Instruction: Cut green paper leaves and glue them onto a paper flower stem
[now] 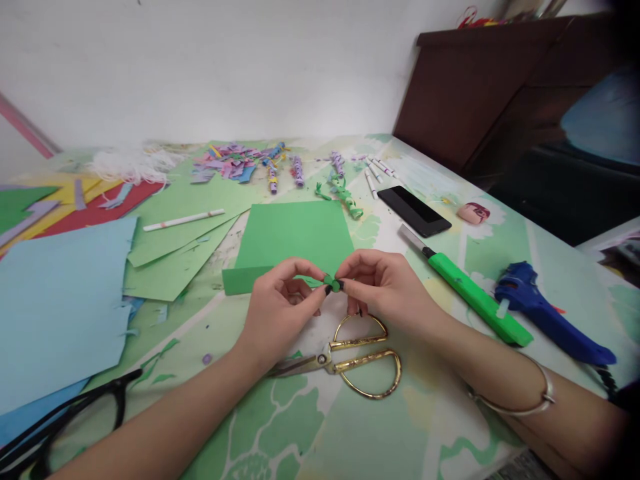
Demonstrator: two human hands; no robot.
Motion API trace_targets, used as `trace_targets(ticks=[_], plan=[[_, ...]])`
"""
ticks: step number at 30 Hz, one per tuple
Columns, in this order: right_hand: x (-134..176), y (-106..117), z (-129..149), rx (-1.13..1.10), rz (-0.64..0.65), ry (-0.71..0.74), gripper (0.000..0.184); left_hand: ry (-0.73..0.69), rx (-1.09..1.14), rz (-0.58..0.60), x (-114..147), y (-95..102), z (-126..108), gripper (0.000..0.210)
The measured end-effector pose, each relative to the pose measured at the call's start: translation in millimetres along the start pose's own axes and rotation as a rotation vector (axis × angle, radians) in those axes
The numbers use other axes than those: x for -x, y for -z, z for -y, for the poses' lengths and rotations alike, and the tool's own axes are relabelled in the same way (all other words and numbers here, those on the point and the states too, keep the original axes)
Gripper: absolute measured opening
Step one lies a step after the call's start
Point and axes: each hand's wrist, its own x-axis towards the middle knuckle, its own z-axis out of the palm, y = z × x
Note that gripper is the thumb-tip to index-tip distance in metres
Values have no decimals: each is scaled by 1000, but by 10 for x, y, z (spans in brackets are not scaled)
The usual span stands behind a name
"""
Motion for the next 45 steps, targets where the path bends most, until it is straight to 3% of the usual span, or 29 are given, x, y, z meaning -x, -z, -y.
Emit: trace_targets(ticks=[10,37,45], plan=[[11,-8,1,-9,7,-1,4,2,-18,0,3,-5,-18,6],[2,-16,24,-10,48,-59,4,92,233,33,-46,6,-6,16],[36,-14,7,116,-20,34,13,119,322,21,-61,7,24,25]])
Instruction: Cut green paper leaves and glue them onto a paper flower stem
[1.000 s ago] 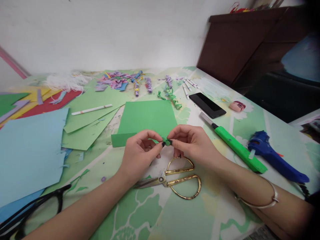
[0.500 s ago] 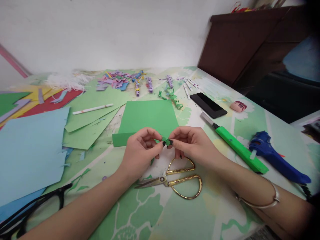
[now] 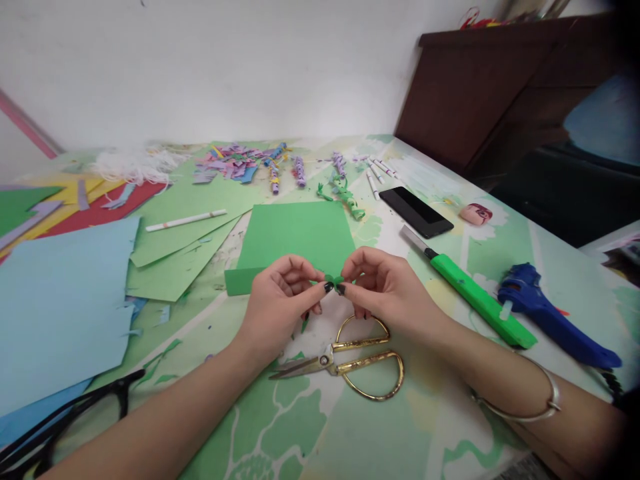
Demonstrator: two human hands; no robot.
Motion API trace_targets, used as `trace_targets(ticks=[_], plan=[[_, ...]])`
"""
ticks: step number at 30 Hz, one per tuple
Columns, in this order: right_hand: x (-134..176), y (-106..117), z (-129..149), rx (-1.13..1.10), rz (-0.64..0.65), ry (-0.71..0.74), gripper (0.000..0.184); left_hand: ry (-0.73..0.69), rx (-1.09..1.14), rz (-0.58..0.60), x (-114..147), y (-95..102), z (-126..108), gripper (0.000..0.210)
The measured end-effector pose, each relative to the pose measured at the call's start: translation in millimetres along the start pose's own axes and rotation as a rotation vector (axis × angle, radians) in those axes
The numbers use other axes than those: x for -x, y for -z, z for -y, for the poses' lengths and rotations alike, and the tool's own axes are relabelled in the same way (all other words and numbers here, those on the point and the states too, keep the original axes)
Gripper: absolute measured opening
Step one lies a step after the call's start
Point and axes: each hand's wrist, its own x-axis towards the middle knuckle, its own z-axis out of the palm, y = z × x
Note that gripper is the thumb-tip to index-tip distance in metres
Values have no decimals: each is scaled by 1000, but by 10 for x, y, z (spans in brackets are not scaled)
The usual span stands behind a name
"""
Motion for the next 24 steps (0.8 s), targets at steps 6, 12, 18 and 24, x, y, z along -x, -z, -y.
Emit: trace_targets(ticks=[6,12,18,24], plan=[[37,-16,5,138,-10,75,13,-2,16,27,-13,11,2,21],[63,-22,17,174,-3,117,12,7,45,54,-10,25,-2,23],[68,-15,36,157,-4,109,13,19,72,49,-9,26,-9,21],[68,-5,44,174,-46,76,14,18,69,27,-12,29,4,10]])
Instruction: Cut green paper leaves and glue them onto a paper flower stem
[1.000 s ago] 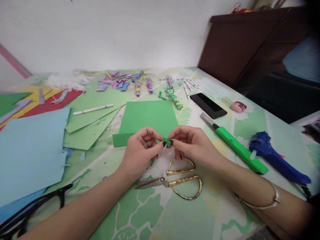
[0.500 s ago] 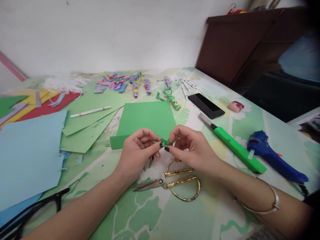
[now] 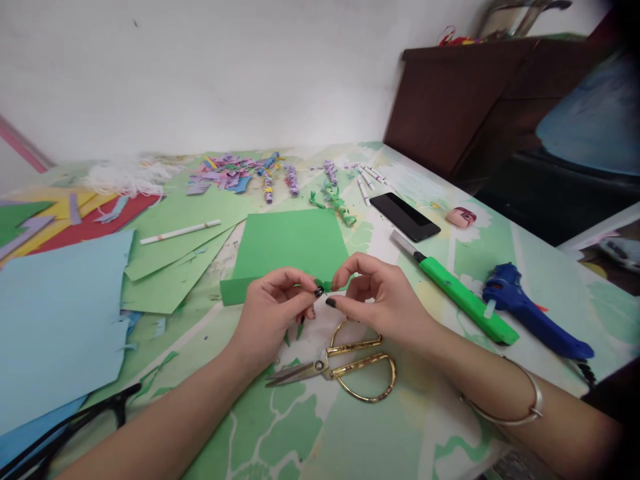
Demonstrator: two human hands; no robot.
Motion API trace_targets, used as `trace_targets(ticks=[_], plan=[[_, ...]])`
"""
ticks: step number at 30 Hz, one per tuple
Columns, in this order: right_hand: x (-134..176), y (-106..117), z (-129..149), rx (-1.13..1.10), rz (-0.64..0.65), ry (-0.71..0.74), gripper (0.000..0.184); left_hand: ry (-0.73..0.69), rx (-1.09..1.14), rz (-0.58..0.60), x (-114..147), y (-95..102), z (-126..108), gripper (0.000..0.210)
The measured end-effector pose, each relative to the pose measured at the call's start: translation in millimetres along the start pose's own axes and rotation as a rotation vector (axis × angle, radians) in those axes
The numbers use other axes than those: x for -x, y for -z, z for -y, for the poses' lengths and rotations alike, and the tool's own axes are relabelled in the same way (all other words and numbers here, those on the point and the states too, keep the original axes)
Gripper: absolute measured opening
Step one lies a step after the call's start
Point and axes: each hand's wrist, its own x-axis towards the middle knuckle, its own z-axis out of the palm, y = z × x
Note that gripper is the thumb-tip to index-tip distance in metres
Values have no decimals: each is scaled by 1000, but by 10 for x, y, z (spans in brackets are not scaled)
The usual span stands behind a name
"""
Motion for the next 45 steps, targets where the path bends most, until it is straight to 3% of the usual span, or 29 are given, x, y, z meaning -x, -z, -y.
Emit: trace_targets(ticks=[7,23,29,36,45], plan=[[7,-88,-7,17,-96,199,11,5,-27,21,29,-7,7,5],[89,-138,5,88,-145,239,5,3,55,25,59,-3,-20,13],[115,-142,15,138,-126,286,8,-16,57,60,70,3,-35,17],[154,-138,9,221,-83,329,17,5,71,16,70,7,-22,12],[150,-156,-92,206,-115,427,18,-14,79,54,53,18,19,20]])
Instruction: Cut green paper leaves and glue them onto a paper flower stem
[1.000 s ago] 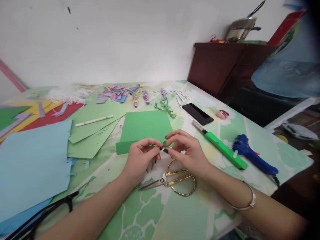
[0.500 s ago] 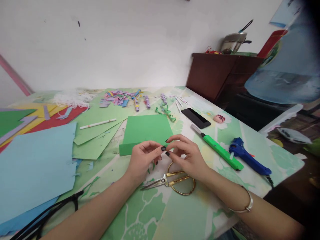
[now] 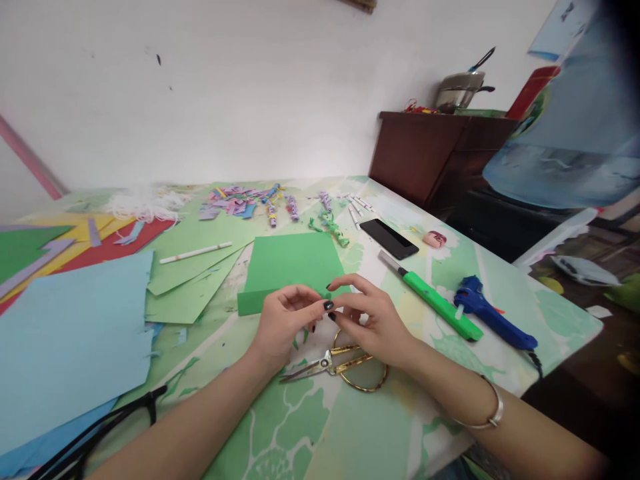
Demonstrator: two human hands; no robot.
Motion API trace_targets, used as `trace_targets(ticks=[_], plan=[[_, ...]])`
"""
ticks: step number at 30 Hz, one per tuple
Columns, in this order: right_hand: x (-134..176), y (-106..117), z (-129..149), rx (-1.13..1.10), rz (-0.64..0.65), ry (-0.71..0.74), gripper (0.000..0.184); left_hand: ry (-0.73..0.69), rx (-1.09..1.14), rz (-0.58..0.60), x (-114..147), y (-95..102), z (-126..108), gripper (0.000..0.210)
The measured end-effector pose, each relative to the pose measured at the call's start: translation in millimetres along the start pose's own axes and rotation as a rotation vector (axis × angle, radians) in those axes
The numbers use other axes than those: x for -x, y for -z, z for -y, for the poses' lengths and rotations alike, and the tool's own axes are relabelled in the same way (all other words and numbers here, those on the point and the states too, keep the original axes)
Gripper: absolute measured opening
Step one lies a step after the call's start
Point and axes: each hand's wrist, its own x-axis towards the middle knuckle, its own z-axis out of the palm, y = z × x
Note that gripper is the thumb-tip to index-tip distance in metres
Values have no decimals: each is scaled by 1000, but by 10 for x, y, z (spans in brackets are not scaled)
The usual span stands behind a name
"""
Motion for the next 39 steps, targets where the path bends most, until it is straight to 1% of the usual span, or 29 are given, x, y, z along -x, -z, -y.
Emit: trace_targets(ticks=[5,8,13,23,28,33,36,39], plan=[[-5,6,25,-11,15,-35,17,-8,1,-13,-7,-19,3,14],[-10,18,56,-18,-2,-53,17,-7,15,-4,-7,-14,1,11],[-24,23,59,-37,-44,-85,18,-5,26,10,9,4,8,14],[-37,15,69,-16,5,-79,18,8,-17,6,10,-2,6,24],[-23,25,61,-16,7,-62,20,1,-56,0,8,-3,7,20],[-24,20,60,-5,24,-67,21,-4,-50,10,-3,1,20,15],[-29,29,77,-3,-3,-71,21,-8,-40,8,0,5,23,13],[12,145,130,28,-94,-87,21,-1,-28,0,9,5,21,12]])
